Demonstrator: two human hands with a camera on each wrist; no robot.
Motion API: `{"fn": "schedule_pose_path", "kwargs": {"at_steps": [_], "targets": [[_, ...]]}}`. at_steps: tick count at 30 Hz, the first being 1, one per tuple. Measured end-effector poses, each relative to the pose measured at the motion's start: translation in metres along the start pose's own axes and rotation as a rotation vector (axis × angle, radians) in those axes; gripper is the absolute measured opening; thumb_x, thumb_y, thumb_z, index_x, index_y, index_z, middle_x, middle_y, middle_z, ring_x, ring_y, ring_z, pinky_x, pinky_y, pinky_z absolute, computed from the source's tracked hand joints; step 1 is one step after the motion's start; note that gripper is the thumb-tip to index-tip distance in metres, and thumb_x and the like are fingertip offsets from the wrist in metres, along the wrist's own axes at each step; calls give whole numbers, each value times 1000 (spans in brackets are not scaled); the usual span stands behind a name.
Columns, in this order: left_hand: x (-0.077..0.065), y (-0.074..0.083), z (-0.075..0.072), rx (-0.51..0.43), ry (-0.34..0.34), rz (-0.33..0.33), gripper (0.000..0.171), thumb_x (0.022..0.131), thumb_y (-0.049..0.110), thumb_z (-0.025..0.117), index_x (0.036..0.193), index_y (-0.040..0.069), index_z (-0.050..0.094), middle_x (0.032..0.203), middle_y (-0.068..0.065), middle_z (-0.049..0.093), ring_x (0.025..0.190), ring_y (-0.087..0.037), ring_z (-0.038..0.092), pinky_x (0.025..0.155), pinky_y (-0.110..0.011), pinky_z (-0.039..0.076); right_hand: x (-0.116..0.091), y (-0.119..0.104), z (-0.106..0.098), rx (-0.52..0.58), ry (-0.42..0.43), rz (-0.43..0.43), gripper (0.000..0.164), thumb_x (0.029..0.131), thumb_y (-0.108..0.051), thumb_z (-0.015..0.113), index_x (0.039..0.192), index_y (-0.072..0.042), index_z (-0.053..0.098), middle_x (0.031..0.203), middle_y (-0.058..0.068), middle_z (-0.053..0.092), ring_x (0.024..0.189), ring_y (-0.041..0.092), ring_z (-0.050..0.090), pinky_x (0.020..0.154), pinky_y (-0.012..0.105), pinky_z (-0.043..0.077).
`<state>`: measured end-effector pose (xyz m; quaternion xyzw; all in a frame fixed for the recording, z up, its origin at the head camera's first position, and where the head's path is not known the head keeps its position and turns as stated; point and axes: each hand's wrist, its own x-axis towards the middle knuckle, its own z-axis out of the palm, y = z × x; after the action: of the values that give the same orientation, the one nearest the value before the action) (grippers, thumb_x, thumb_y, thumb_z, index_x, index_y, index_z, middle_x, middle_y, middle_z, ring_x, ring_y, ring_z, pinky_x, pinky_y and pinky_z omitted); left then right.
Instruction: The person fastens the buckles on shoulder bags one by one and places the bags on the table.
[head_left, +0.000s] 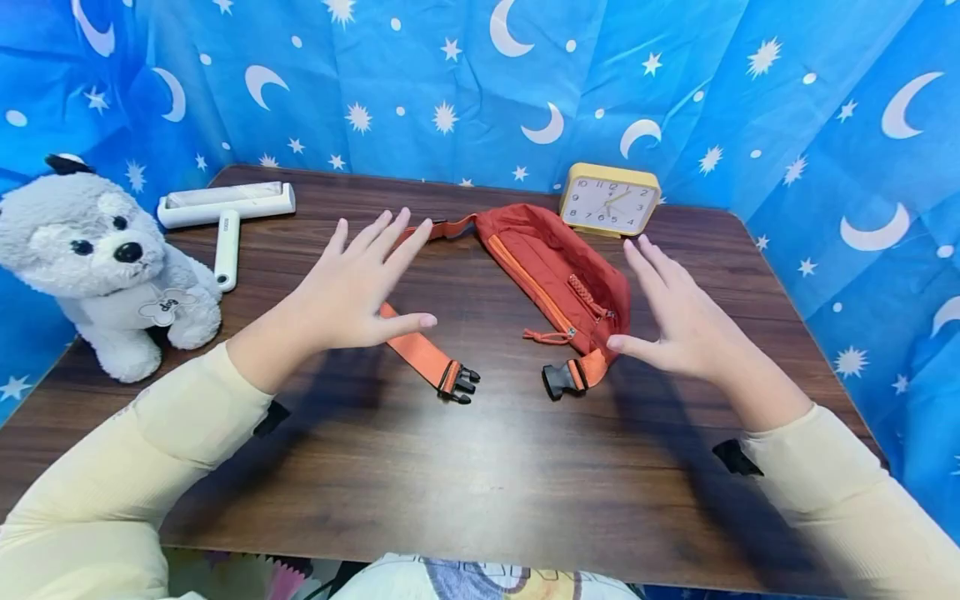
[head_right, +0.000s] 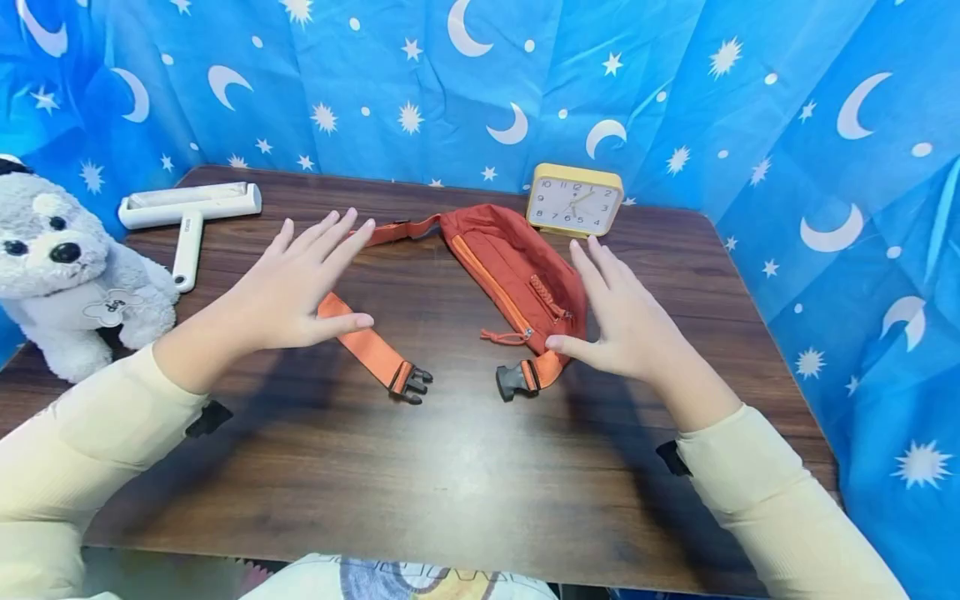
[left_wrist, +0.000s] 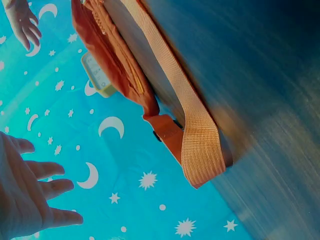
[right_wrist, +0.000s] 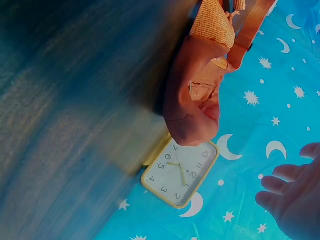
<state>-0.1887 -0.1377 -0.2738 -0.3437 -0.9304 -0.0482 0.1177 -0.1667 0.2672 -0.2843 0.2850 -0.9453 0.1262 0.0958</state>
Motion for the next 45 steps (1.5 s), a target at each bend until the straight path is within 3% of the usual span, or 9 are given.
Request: {"fn": "schedule_pose_path", "kwargs": {"at_steps": [9, 15, 20, 30, 37, 45], "targets": [[-4, 10, 3, 18, 19, 56, 99, 80, 77, 39, 152, 19, 5, 155, -11, 9, 141, -28, 7, 105, -60, 5, -2, 3, 7, 113, -24, -64, 110, 75, -38, 76, 151, -12, 1, 154, 11, 11, 139, 31, 15, 104, 53, 22], [-5, 16, 5, 4, 18, 96, 99, 80, 77, 38, 152, 16, 10, 154, -11, 15, 141, -26, 9, 106, -57, 9, -3, 0, 10, 150, -38, -79, 111, 74, -39, 77, 151, -12, 2, 154, 11, 13, 138, 30, 18, 105, 50, 23], [-8, 21, 7, -14, 12, 132, 97, 80, 76, 40, 150, 13, 18, 151, -12, 23, 139, -28, 15, 105, -57, 16, -4, -3, 13, 178, -47, -89, 112, 71, -40, 80, 151, -14, 7, 151, 12, 24, 137, 28, 23, 103, 51, 27], [-6, 30, 16, -40, 7, 215, 99, 81, 74, 42, 149, 6, 19, 148, -15, 31, 134, -32, 29, 103, -51, 26, -11, -9, 15, 148, -87, -89, 98, 70, -50, 77, 146, -9, 29, 146, 11, 33, 133, 29, 29, 102, 53, 28], [-7, 31, 21, -36, -44, 242, 102, 80, 75, 43, 149, 4, 18, 148, -14, 30, 133, -32, 31, 103, -48, 29, -12, -12, 17, 129, -77, -98, 91, 71, -50, 77, 140, -5, 38, 140, 11, 41, 130, 28, 34, 100, 53, 30], [-4, 35, 26, -42, -100, 266, 103, 78, 72, 51, 148, 2, 20, 145, -16, 34, 131, -31, 35, 101, -49, 31, -12, -11, 20, 106, -105, -89, 87, 71, -56, 73, 139, -9, 44, 136, 8, 45, 127, 26, 39, 98, 51, 33]]}}
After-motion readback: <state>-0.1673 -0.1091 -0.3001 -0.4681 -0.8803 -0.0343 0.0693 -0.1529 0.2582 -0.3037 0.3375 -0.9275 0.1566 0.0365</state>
